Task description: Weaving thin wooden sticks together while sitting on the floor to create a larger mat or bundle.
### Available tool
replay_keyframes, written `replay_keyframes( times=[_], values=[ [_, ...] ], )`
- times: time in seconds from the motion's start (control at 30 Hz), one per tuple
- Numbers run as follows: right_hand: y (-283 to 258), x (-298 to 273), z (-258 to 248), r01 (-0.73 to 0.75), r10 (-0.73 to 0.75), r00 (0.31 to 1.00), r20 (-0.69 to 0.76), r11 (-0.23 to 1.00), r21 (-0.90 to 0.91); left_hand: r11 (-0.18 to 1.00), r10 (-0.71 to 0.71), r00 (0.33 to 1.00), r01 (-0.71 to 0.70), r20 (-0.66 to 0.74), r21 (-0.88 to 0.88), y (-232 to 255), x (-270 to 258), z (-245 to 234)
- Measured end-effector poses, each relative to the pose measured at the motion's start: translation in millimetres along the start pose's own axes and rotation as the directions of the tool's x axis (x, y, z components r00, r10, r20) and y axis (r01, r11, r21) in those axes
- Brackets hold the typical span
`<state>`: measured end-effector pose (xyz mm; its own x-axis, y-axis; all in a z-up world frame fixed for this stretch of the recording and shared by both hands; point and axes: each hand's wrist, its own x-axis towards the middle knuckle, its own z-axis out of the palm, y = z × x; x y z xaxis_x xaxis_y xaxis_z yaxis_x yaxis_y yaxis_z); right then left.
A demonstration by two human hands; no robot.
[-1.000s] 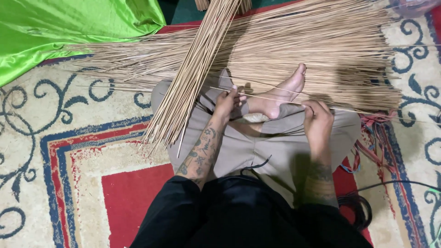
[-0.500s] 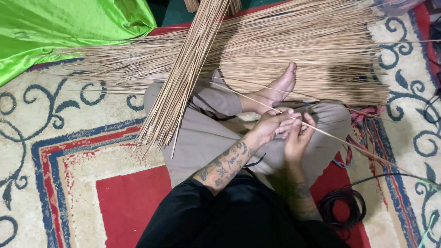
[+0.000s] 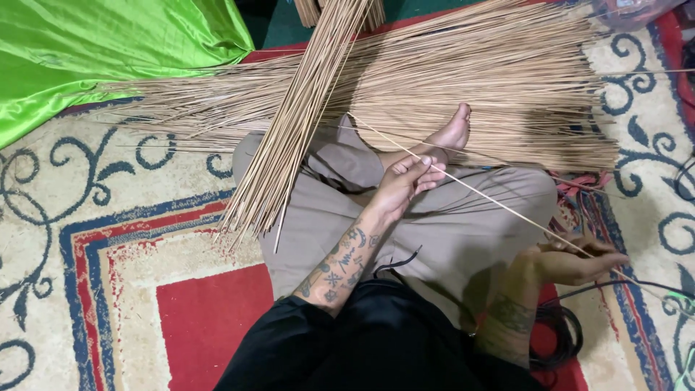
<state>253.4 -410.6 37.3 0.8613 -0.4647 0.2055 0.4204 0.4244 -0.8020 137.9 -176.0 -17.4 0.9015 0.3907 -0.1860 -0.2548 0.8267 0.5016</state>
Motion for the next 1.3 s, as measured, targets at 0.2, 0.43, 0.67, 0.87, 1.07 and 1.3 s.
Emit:
replay_keyframes(
  times=[0.2,0.43,0.67,0.87,1.07,1.3],
  values=[
    [3,-47,24,-0.405,0.393,0.845,0.363,0.913,-0.044,0.966,0.096,0.995,-0.085,-0.031,0.246,16,-22,22],
    [35,-83,48,-0.451,0.487,0.700,0.522,0.869,-0.205,0.839,0.416,0.908,-0.359,-0.056,0.409,67,-57,0],
    [59,-102,86,-0.475,0.442,0.659,0.609,0.872,-0.119,0.693,0.606,0.795,-0.547,0.032,0.470,103,-82,-5],
    [47,-157,95,-0.487,0.485,0.570,0.663,0.850,-0.204,0.765,0.498,0.861,-0.490,0.097,0.417,68,-75,12],
    [26,-147,94,-0.503,0.521,0.564,0.640,0.832,-0.234,0.719,0.568,0.820,-0.456,-0.066,0.525,79,-71,6],
    [56,-133,75,-0.427,0.457,0.607,0.650,0.878,-0.219,0.701,0.553,0.833,-0.470,0.007,0.535,83,-75,2]
  ],
)
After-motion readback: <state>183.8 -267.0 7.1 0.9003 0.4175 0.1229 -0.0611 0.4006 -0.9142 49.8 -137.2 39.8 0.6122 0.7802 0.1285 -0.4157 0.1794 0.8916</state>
